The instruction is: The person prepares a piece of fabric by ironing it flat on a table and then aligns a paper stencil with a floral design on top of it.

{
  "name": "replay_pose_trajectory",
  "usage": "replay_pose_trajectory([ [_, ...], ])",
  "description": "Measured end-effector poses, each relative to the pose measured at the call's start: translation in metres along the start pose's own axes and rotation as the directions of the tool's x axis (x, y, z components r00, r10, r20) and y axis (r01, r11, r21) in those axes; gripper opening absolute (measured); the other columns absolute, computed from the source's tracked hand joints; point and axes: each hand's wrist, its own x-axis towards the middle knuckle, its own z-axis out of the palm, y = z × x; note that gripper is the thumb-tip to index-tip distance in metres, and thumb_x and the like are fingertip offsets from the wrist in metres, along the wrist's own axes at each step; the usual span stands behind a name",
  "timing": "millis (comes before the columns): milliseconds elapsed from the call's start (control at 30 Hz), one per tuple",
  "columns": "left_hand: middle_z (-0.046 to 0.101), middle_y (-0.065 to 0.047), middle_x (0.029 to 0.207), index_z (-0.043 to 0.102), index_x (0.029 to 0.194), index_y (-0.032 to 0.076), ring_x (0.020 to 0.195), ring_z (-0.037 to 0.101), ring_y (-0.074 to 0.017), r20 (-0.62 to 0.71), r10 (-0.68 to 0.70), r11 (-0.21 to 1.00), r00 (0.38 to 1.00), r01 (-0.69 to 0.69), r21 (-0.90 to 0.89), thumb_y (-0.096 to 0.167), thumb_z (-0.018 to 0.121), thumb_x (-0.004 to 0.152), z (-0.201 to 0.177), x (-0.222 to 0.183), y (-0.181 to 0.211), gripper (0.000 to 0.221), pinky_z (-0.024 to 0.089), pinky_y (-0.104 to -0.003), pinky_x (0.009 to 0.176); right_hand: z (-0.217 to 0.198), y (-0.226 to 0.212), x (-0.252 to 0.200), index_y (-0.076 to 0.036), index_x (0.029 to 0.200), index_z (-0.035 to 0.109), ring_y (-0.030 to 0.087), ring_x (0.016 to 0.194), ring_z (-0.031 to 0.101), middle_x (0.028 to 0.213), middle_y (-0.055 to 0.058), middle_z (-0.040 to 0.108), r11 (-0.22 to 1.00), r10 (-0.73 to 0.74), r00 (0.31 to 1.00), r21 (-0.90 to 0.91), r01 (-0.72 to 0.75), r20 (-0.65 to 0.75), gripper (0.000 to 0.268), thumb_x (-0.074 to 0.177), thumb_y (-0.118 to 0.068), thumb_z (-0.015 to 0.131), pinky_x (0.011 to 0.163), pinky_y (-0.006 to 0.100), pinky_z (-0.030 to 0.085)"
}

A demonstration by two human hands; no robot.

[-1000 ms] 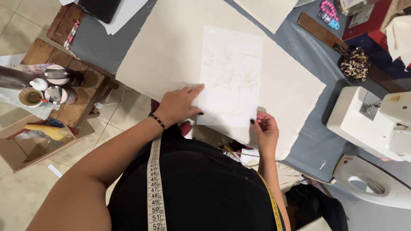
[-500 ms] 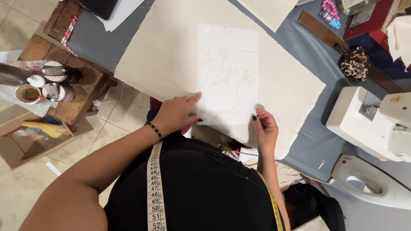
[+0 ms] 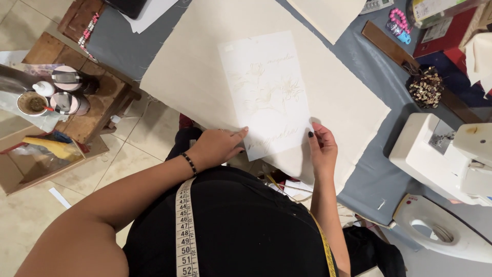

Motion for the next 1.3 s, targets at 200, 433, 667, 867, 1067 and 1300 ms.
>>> replay_pose_trajectory([
  [200, 0.075, -0.015, 0.085, 0.043, 0.154, 0.009, 0.073, 0.073, -0.0327, 0.139, 0.114, 0.993, 0.984, -0.117, 0.012, 0.028, 0.053, 0.102, 0.001, 0.002, 0.01, 0.056, 0.059, -0.042, 0.059, -0.001, -0.001, 0.03, -0.01, 0.127, 0.067, 0.023, 0.12, 0.06, 0.122, 0.011, 0.07, 0.997, -0.073, 0.995, -0.017, 0.074, 0.064, 0.027, 0.101, -0.004, 0.063, 0.108, 0.041, 0.045],
  [433, 0.072, -0.013, 0.071, 0.032, 0.16, 0.006, 0.062, 0.069, -0.027, 0.263, 0.236, 0.957, 0.935, -0.271, 0.103, 0.023, 0.05, 0.104, 0.033, 0.035, 0.026, 0.061, 0.057, -0.037, 0.05, 0.006, -0.044, 0.073, -0.01, 0.125, 0.068, 0.029, 0.13, 0.058, 0.127, 0.011, 0.07, 0.972, -0.169, 0.971, -0.138, 0.193, 0.171, 0.029, 0.101, 0.002, 0.056, 0.11, 0.044, 0.044],
  [667, 0.071, -0.013, 0.068, 0.041, 0.154, 0.009, 0.06, 0.07, -0.0286, 0.15, 0.053, 0.979, 0.987, -0.08, 0.186, 0.033, 0.055, 0.102, 0.016, 0.024, 0.006, 0.059, 0.057, -0.041, 0.05, -0.018, 0.013, 0.069, -0.013, 0.117, 0.071, 0.03, 0.1, 0.07, 0.104, 0.012, 0.073, 0.869, -0.118, 0.985, -0.466, 0.164, 0.125, 0.028, 0.091, -0.009, 0.078, 0.093, 0.045, 0.055],
  [867, 0.075, -0.016, 0.081, 0.036, 0.159, 0.025, 0.08, 0.075, -0.037, 0.104, -0.147, 0.98, 0.984, 0.131, 0.147, 0.045, 0.054, 0.099, -0.03, 0.012, -0.011, 0.066, 0.058, -0.05, 0.065, -0.008, 0.024, -0.002, -0.011, 0.112, 0.071, 0.021, 0.083, 0.067, 0.092, 0.007, 0.073, 0.965, 0.091, 0.996, -0.249, -0.086, 0.009, 0.024, 0.089, -0.012, 0.081, 0.081, 0.035, 0.057],
  [1067, 0.077, -0.016, 0.09, 0.038, 0.158, 0.023, 0.086, 0.075, -0.037, 0.123, -0.142, 0.987, 0.982, 0.131, 0.09, 0.037, 0.056, 0.098, -0.036, 0.012, -0.013, 0.065, 0.058, -0.049, 0.069, 0.0, 0.016, -0.015, -0.011, 0.114, 0.072, 0.015, 0.083, 0.066, 0.091, 0.003, 0.072, 0.978, 0.137, 0.989, -0.154, -0.143, -0.046, 0.024, 0.091, -0.013, 0.08, 0.08, 0.032, 0.058],
  [1300, 0.076, -0.016, 0.097, 0.034, 0.16, 0.023, 0.092, 0.074, -0.0388, 0.126, -0.155, 0.987, 0.98, 0.158, -0.011, 0.039, 0.055, 0.098, -0.036, 0.011, -0.013, 0.067, 0.057, -0.051, 0.073, -0.001, 0.017, -0.019, -0.008, 0.114, 0.071, 0.014, 0.082, 0.064, 0.09, 0.004, 0.07, 0.988, 0.106, 0.994, -0.115, -0.107, -0.021, 0.026, 0.09, -0.011, 0.08, 0.077, 0.03, 0.058],
])
